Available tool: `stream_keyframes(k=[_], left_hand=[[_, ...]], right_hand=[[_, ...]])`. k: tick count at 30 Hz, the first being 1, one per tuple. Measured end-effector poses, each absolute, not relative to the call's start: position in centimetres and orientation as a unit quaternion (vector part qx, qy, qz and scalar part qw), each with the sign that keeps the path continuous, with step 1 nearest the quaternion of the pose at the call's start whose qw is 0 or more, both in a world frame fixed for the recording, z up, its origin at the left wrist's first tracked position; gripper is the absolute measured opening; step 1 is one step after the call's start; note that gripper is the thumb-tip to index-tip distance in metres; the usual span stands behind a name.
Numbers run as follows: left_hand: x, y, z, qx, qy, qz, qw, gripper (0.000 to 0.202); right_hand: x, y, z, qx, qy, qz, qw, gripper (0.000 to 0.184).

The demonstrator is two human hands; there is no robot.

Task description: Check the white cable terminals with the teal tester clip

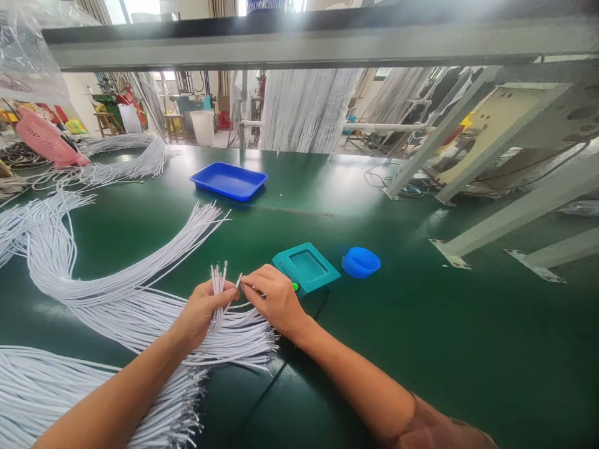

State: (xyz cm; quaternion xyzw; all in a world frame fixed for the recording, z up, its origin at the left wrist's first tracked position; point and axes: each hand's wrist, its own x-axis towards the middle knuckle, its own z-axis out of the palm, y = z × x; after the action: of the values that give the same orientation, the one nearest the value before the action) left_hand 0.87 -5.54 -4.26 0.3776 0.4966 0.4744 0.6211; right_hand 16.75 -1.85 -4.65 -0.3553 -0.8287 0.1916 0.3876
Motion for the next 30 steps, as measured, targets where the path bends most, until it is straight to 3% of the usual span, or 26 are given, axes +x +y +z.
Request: stream_keyframes(k=[3,5,7,9,11,13,16,22,26,30], left_hand=[[0.7,-5.5,-4.4,0.399,0.501,0.468,0.609,0.015],[0.8,-5.4,-4.4,0.402,0.502,0.463,0.61,0.015],[0.9,-5.5,-4.4,0.393,0.497,0.462,0.62,0.014],[1.1,-5.4,-4.4,0.373,0.48,0.47,0.64,0.02],[1.2,-5.4,-4.5,0.348,0.462,0.478,0.661,0.033],[1.1,-5.2,-4.5,0.325,0.455,0.479,0.676,0.039],[1.0,-4.9,-4.7,0.311,0.467,0.467,0.684,0.039],[1.0,-4.5,-5.3,0.315,0.47,0.439,0.698,0.037],[1.2,-4.3,-5.4,0.306,0.461,0.428,0.715,0.032],[1.4,-4.0,-5.7,0.296,0.474,0.414,0.719,0.032]], right_hand=[[17.0,-1.4,-4.0,-0.381,-0.754,0.376,0.38,0.019],[16.9,-1.4,-4.2,-0.404,-0.726,0.396,0.391,0.014],[16.6,-1.7,-4.6,-0.414,-0.748,0.31,0.417,0.011],[16.3,-2.0,-5.2,-0.398,-0.801,0.158,0.418,0.018],[16.3,-2.1,-5.5,-0.355,-0.855,0.025,0.377,0.028],[16.7,-2.0,-5.5,-0.328,-0.885,-0.034,0.329,0.029],[17.9,-1.5,-5.1,-0.367,-0.885,-0.037,0.283,0.016],[19.5,-0.6,-5.2,-0.348,-0.927,-0.067,0.123,0.023],[19.3,-0.1,-5.0,-0.333,-0.934,-0.06,0.113,0.015],[19.1,0.3,-5.0,-0.339,-0.928,-0.069,0.136,0.018]])
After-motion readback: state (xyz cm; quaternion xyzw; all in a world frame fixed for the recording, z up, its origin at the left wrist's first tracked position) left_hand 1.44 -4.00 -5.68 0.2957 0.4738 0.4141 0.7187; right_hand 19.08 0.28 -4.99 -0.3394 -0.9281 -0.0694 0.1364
